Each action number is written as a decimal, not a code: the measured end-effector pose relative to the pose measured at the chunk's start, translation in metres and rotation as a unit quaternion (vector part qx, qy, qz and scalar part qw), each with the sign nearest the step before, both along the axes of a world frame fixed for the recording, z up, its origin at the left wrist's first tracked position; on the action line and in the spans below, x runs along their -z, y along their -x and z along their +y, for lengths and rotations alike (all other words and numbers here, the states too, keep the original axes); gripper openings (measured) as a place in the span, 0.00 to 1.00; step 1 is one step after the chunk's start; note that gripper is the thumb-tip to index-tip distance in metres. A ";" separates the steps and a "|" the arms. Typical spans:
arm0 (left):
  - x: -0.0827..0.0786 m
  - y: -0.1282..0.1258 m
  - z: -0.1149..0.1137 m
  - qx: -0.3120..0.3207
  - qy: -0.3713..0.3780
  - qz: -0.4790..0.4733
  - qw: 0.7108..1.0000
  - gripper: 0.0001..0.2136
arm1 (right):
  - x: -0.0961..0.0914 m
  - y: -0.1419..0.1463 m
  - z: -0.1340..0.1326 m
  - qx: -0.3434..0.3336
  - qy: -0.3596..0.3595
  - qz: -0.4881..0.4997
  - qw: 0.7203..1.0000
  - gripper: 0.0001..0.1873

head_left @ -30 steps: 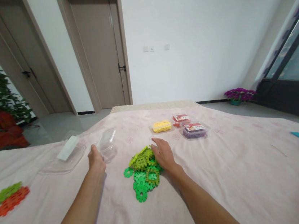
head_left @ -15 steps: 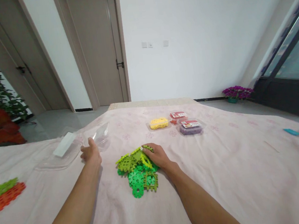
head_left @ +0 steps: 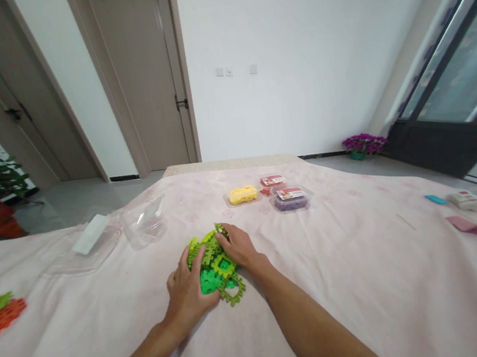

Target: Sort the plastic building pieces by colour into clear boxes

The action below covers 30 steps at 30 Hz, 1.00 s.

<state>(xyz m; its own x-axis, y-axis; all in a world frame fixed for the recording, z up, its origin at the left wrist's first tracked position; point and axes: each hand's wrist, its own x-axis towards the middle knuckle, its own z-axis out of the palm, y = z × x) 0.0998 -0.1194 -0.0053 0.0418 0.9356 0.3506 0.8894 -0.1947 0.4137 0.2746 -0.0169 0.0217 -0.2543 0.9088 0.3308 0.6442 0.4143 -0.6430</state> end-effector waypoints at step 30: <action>-0.014 0.003 0.062 -0.042 -0.098 -0.264 0.959 0.15 | -0.006 -0.093 0.113 0.271 -0.109 -0.151 0.944 0.29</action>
<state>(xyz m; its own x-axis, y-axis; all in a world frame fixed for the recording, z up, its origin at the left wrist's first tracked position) 0.0971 -0.0573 0.0091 -0.2618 0.8416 0.4725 0.5826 -0.2525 0.7725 0.3678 0.0966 0.0278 0.1161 0.8516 0.5112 0.9402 0.0716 -0.3329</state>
